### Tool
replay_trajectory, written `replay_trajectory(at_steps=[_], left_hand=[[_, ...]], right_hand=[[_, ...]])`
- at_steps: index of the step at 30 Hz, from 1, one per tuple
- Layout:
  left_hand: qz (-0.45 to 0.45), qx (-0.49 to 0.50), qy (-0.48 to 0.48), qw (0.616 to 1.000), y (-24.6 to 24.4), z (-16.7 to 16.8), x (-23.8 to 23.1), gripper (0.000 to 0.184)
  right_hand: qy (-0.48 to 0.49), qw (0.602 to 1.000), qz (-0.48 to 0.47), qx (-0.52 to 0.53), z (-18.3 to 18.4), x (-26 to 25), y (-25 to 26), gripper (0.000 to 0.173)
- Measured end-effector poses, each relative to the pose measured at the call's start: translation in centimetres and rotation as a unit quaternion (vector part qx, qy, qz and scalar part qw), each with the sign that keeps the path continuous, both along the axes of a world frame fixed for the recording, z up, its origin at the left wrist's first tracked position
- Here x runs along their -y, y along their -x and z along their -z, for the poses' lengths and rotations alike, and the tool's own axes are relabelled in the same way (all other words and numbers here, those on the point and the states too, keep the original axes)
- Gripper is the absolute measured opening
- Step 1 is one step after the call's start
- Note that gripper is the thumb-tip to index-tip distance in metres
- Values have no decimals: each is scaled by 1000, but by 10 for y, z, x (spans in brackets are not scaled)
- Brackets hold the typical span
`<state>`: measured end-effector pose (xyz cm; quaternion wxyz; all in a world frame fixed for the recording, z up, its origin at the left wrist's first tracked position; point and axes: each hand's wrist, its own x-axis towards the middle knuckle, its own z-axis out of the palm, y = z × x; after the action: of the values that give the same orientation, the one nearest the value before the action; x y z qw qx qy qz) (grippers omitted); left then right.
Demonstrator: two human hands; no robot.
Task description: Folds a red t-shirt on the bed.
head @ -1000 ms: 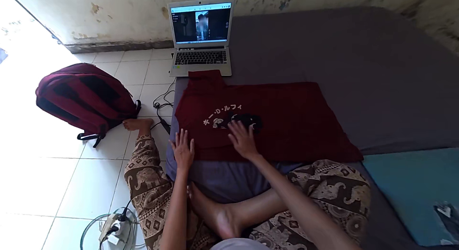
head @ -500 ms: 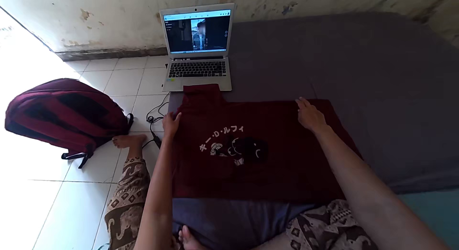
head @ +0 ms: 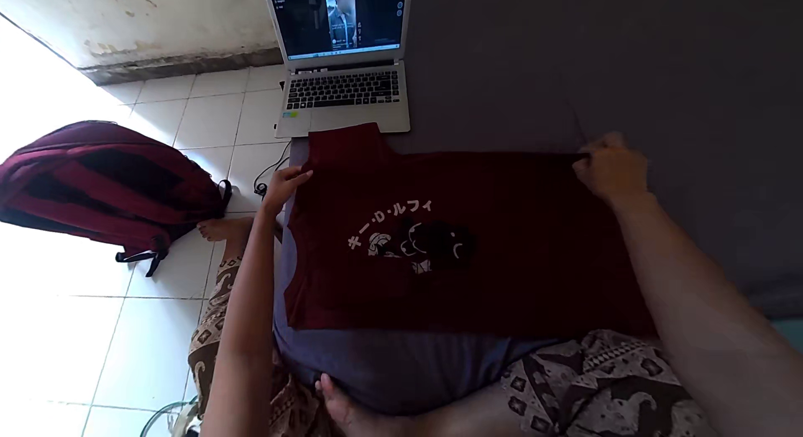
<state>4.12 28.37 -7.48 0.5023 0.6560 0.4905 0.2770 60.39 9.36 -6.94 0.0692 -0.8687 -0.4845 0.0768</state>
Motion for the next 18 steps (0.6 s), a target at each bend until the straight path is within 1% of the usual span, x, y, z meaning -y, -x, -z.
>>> replay_trajectory(at_steps=[2,4,6,7,10,12,14,16,18], left_hand=[[31,-18,-49,998,11,-13,18,17],[60,-62,-97,992,24,-23,40,16],[100,-99,-144,980,40,-26,65,17],[118,-124,-148,974,47,-26,78,17],[127,-173,-166,963,59,-2,103,15],[90,-204,-180,958,59,10,120,22],[-15,-241,-177,954,51,13,145,27],[-115,-279,-128,945,36,8,169,28],[-155,-296,-63,940,18,7,189,35]], right_hand=[[-89,996,0,8,-7,37,4,24],[-139,990,-13,20,-8,79,11,22],[-133,990,-33,20,-4,119,19,19],[-117,992,-44,19,1,137,20,20],[-44,998,-44,8,17,170,22,23],[-15,1000,-25,4,21,177,26,26],[-7,999,35,4,13,177,38,29],[-16,996,87,-2,1,174,52,30],[-21,994,101,-19,-9,173,67,30]])
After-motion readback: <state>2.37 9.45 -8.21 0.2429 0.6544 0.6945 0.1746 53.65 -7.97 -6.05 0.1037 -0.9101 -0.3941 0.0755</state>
